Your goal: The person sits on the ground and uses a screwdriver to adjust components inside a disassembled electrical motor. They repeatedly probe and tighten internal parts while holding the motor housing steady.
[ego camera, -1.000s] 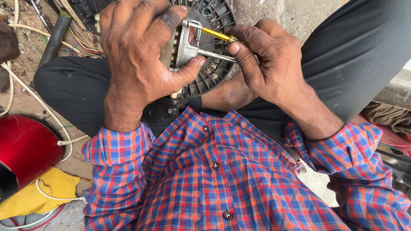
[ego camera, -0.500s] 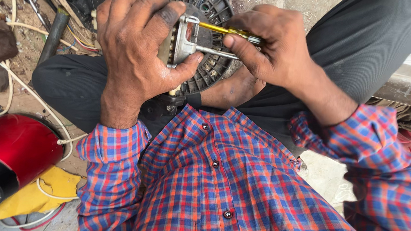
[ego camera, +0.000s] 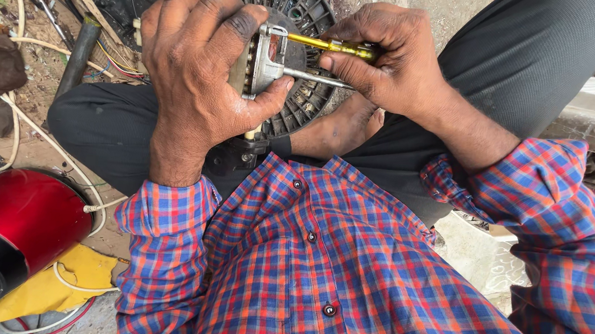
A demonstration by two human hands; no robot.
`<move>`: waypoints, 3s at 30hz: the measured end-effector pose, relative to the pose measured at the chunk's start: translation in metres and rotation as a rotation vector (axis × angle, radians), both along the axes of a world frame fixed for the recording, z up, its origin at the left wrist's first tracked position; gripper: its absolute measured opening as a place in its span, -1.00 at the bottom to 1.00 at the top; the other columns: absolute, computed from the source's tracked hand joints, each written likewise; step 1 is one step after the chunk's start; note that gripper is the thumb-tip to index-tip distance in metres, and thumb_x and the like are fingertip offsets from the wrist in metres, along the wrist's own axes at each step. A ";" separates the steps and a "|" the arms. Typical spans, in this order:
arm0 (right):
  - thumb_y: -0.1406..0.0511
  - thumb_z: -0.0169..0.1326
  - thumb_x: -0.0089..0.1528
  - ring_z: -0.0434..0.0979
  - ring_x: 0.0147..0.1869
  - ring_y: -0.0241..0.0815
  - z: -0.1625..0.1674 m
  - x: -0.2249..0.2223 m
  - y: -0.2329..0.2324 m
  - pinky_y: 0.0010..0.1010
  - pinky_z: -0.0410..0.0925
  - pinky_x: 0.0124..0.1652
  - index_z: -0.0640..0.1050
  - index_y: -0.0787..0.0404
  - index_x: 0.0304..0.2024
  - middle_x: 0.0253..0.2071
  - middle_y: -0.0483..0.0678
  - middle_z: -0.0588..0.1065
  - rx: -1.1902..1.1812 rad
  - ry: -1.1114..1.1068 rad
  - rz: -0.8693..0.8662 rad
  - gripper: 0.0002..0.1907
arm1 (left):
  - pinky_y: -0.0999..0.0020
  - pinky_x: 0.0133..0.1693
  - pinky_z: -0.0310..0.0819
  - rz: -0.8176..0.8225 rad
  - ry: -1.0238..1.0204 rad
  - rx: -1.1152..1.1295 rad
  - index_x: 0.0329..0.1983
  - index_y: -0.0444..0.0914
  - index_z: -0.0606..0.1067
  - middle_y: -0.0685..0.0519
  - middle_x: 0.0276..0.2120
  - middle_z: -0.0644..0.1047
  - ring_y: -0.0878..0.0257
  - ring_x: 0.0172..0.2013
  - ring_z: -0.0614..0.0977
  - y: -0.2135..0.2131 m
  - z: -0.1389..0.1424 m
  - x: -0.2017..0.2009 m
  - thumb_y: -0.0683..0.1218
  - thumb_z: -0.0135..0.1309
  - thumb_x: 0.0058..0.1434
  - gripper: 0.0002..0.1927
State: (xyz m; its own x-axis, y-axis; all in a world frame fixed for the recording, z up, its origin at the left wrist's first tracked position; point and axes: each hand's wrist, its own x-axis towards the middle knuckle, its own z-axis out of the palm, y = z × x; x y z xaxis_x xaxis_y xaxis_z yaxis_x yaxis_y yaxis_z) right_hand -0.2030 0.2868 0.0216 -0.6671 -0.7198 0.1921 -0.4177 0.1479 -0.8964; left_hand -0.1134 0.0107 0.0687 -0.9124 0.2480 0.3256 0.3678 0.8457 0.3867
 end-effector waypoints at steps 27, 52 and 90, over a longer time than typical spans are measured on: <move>0.18 0.26 0.34 0.44 -0.48 -0.06 0.041 -0.002 -0.011 -0.27 0.22 -0.44 0.63 0.34 -0.08 -0.46 0.01 0.51 0.215 0.791 -0.004 -0.68 | -0.10 0.27 0.22 0.050 -0.003 -0.049 0.13 -0.22 0.55 -0.01 0.06 0.50 -0.01 0.21 0.46 0.002 -0.011 0.009 0.18 0.41 0.18 -0.42; 0.13 0.17 0.39 0.44 -0.43 -0.11 0.019 -0.012 -0.015 -0.37 0.27 -0.44 0.62 0.30 -0.08 -0.46 -0.01 0.44 0.199 -0.244 0.093 -0.67 | -0.09 0.15 0.28 0.079 -0.010 -0.022 0.08 -0.24 0.58 -0.05 -0.01 0.54 -0.04 0.10 0.51 0.009 0.006 0.000 0.18 0.43 0.05 -0.38; 0.06 0.12 0.38 0.30 -0.47 -0.01 0.012 -0.013 -0.019 -0.21 0.17 -0.46 0.62 0.38 -0.15 -0.48 0.11 0.43 0.226 -0.686 0.066 -0.55 | -0.08 0.03 0.36 0.163 -0.044 -0.015 -0.12 -0.23 0.62 -0.02 -0.13 0.59 -0.04 -0.01 0.56 0.018 0.017 -0.021 0.21 0.33 -0.24 -0.36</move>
State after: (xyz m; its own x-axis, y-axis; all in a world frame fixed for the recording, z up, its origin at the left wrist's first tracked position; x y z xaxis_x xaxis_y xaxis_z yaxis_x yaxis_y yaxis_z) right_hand -0.2158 0.2679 0.0335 -0.5381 -0.7350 -0.4127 0.2133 0.3549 -0.9102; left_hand -0.1340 0.0285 0.0861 -0.9542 0.0998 0.2820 0.2081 0.8988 0.3858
